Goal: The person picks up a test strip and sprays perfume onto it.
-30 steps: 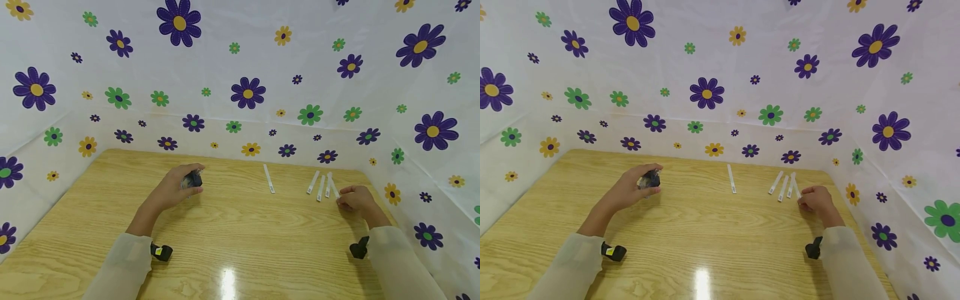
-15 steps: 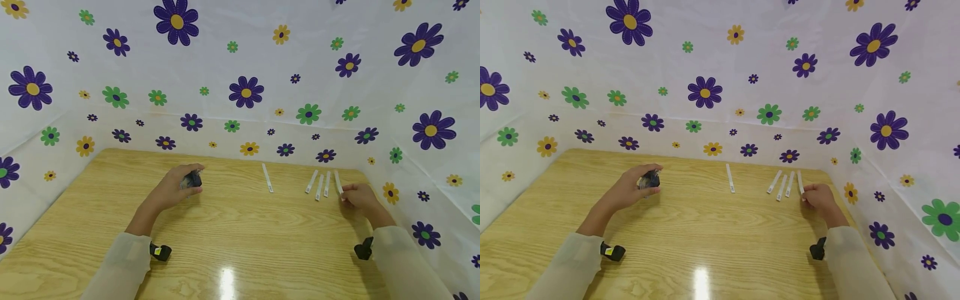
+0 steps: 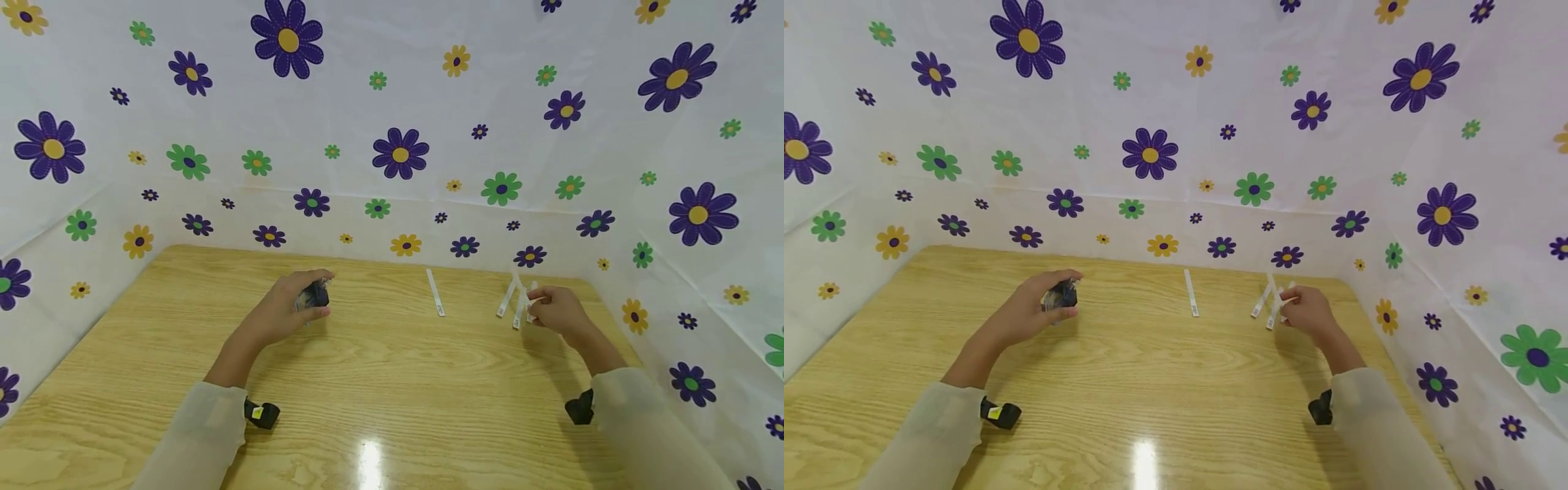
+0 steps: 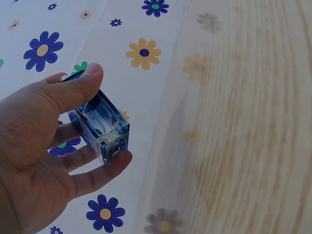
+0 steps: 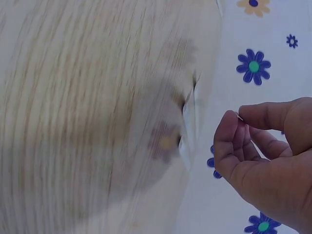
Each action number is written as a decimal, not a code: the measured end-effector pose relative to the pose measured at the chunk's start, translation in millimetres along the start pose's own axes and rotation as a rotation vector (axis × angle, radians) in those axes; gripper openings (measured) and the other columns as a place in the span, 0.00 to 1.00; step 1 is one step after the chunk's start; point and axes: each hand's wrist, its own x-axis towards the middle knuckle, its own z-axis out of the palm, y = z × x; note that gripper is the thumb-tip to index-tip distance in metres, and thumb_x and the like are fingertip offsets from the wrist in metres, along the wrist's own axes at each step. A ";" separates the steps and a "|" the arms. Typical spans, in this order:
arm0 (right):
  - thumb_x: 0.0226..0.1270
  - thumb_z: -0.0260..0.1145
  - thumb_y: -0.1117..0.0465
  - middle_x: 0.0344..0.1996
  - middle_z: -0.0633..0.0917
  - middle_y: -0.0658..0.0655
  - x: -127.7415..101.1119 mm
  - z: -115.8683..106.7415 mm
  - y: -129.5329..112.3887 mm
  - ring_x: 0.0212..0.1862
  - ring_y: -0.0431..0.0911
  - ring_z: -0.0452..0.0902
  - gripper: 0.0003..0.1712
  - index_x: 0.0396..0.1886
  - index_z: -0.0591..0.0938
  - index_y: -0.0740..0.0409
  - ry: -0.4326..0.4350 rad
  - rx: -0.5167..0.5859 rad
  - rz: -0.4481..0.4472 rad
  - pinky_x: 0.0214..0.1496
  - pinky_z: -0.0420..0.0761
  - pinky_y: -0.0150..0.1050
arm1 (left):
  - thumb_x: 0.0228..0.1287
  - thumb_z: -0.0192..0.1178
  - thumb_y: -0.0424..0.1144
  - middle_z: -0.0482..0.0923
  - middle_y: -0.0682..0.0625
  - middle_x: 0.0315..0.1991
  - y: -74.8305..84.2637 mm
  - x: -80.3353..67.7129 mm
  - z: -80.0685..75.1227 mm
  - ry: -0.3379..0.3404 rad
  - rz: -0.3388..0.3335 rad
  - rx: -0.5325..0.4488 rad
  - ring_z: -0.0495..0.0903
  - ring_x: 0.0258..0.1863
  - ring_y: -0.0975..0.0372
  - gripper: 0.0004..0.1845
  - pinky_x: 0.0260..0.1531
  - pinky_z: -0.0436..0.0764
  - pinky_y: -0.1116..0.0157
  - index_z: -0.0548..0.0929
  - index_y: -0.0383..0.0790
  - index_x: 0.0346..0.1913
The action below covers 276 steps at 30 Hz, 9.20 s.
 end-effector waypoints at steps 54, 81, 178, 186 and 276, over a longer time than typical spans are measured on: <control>0.73 0.62 0.70 0.33 0.82 0.56 -15.2 145.1 -109.9 0.35 0.45 0.82 0.11 0.52 0.82 0.66 -0.213 -0.071 -0.440 0.36 0.83 0.38 | 0.68 0.70 0.39 0.71 0.47 0.71 -0.5 1.1 3.4 0.003 0.027 0.007 0.66 0.73 0.48 0.33 0.71 0.64 0.44 0.71 0.46 0.73; 0.73 0.63 0.70 0.33 0.81 0.56 -28.2 174.6 -142.7 0.33 0.45 0.80 0.11 0.52 0.82 0.61 -0.290 0.033 -0.425 0.34 0.82 0.38 | 0.69 0.68 0.47 0.69 0.44 0.72 2.0 -0.5 2.7 0.041 -0.056 0.031 0.64 0.72 0.42 0.33 0.66 0.65 0.35 0.71 0.52 0.74; 0.73 0.63 0.72 0.36 0.81 0.59 -15.4 181.8 -134.0 0.38 0.49 0.82 0.12 0.54 0.82 0.65 -0.244 0.154 -0.334 0.46 0.86 0.51 | 0.68 0.69 0.49 0.72 0.43 0.69 8.9 -3.4 -1.8 0.119 -0.022 0.061 0.67 0.68 0.41 0.30 0.63 0.68 0.35 0.74 0.54 0.71; 0.74 0.63 0.72 0.36 0.81 0.60 -9.8 172.8 -131.5 0.38 0.50 0.82 0.13 0.55 0.82 0.65 -0.208 0.185 -0.296 0.48 0.86 0.53 | 0.69 0.68 0.49 0.71 0.43 0.70 7.7 -3.3 -2.3 0.117 -0.024 0.052 0.66 0.69 0.40 0.31 0.63 0.67 0.33 0.73 0.52 0.73; 0.75 0.59 0.72 0.50 0.79 0.68 43.9 130.9 -104.9 0.42 0.50 0.80 0.22 0.66 0.73 0.75 -0.207 0.406 0.128 0.60 0.82 0.47 | 0.69 0.68 0.53 0.70 0.47 0.72 4.9 -4.7 -3.3 0.066 -0.070 0.021 0.65 0.72 0.44 0.32 0.66 0.66 0.36 0.72 0.59 0.73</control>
